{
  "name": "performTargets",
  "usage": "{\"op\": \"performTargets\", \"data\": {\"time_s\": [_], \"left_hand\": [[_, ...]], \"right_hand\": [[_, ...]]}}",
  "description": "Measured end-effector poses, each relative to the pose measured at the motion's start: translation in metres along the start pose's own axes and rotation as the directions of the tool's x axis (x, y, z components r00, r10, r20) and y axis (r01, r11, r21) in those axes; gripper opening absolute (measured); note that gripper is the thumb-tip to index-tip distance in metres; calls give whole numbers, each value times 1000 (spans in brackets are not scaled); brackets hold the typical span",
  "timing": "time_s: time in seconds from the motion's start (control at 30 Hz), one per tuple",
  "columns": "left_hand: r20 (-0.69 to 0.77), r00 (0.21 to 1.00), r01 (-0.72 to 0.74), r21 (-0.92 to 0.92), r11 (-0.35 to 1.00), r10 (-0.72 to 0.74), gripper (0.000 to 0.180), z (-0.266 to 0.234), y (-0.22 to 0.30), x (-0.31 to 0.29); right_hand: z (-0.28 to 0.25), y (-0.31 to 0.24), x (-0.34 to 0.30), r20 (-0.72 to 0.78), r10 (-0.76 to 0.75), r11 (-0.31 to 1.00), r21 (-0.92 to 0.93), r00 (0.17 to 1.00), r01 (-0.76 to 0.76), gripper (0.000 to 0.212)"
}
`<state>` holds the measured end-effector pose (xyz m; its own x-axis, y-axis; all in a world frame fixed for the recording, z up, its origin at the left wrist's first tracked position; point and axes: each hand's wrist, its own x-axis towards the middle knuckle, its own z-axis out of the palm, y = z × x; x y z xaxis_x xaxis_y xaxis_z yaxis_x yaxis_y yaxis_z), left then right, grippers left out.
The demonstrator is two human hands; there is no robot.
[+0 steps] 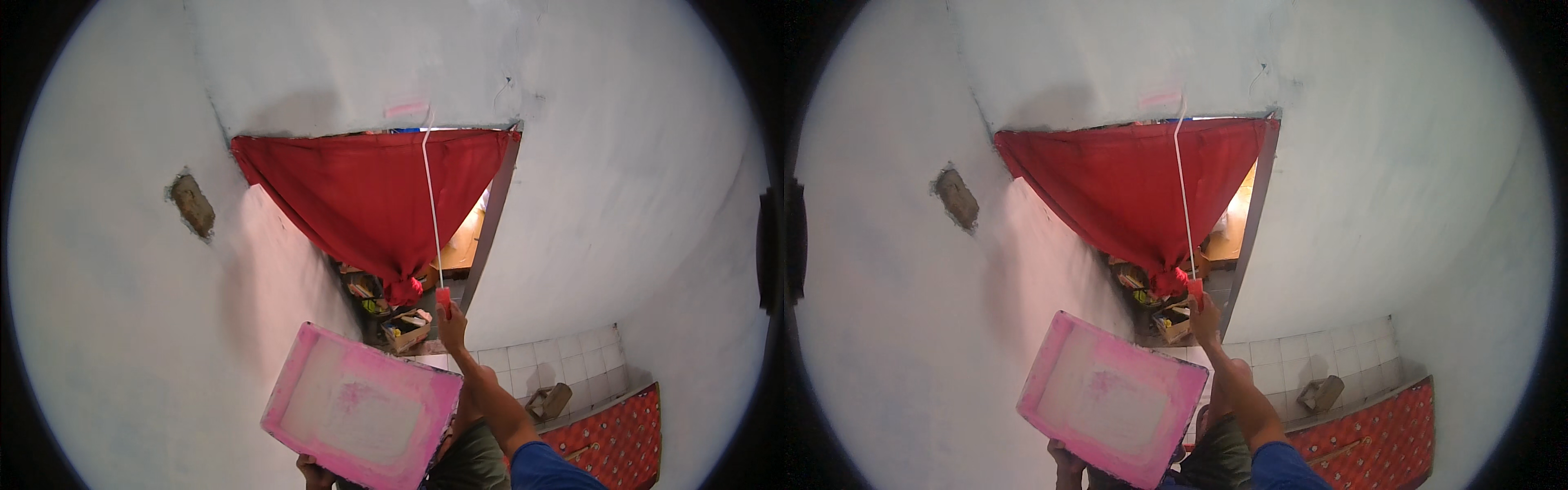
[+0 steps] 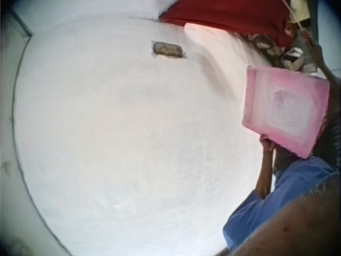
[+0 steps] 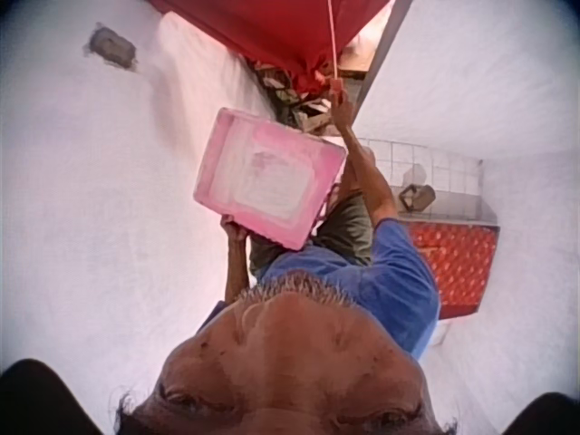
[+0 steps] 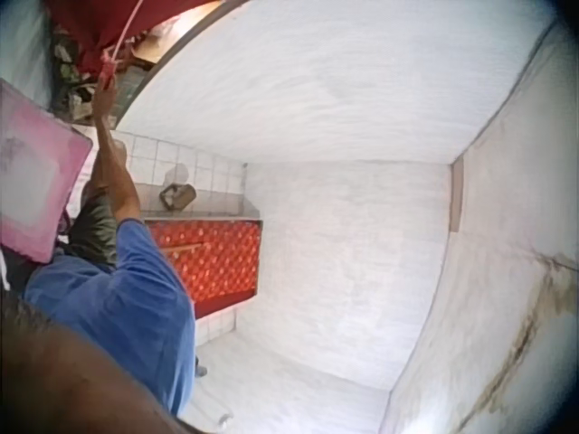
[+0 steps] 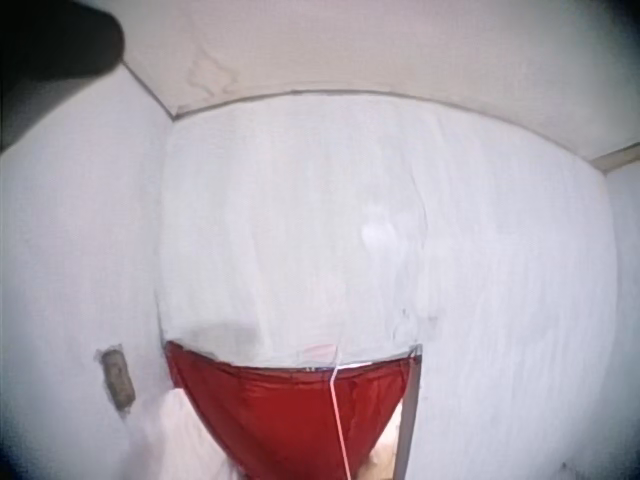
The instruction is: The person paints a wall using pink paint. They dip a paint roller into a paint tray and then apply the paint to the white wall in vertical and horizontal strokes.
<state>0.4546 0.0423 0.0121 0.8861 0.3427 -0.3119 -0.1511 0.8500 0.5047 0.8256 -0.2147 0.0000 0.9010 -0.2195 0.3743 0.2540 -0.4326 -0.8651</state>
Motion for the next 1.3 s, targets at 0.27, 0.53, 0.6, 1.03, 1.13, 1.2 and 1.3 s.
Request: {"op": "performTargets", "data": {"time_s": [0.27,0.53,0.6,1.03,1.13,1.2,1.3], "left_hand": [[22,1000,-9,10,1000,9,68,7,-2,2],[36,999,17,-39,999,-16,65,19,-2,2],[1,1000,14,-26,1000,-14,63,34,-1,0],[-47,999,7,5,1000,-7,64,21,0,1],[-74,997,18,3,1000,-17,65,25,-1,0],[-46,999,20,-6,1000,-20,66,12,-3,4],[-54,998,18,0,1000,-18,68,11,-4,2]], "right_hand": [[28,-8,0,-9,-12,998,68,1000,13,32],[56,49,-16,5,-22,998,61,1000,22,29],[61,45,-24,7,-26,999,33,1000,26,28],[75,17,-37,93,136,947,281,986,-157,26],[75,23,-41,122,134,962,222,984,-158,24],[77,31,-29,56,44,971,234,997,-56,24],[77,36,-36,131,121,965,218,984,-148,24]]}}
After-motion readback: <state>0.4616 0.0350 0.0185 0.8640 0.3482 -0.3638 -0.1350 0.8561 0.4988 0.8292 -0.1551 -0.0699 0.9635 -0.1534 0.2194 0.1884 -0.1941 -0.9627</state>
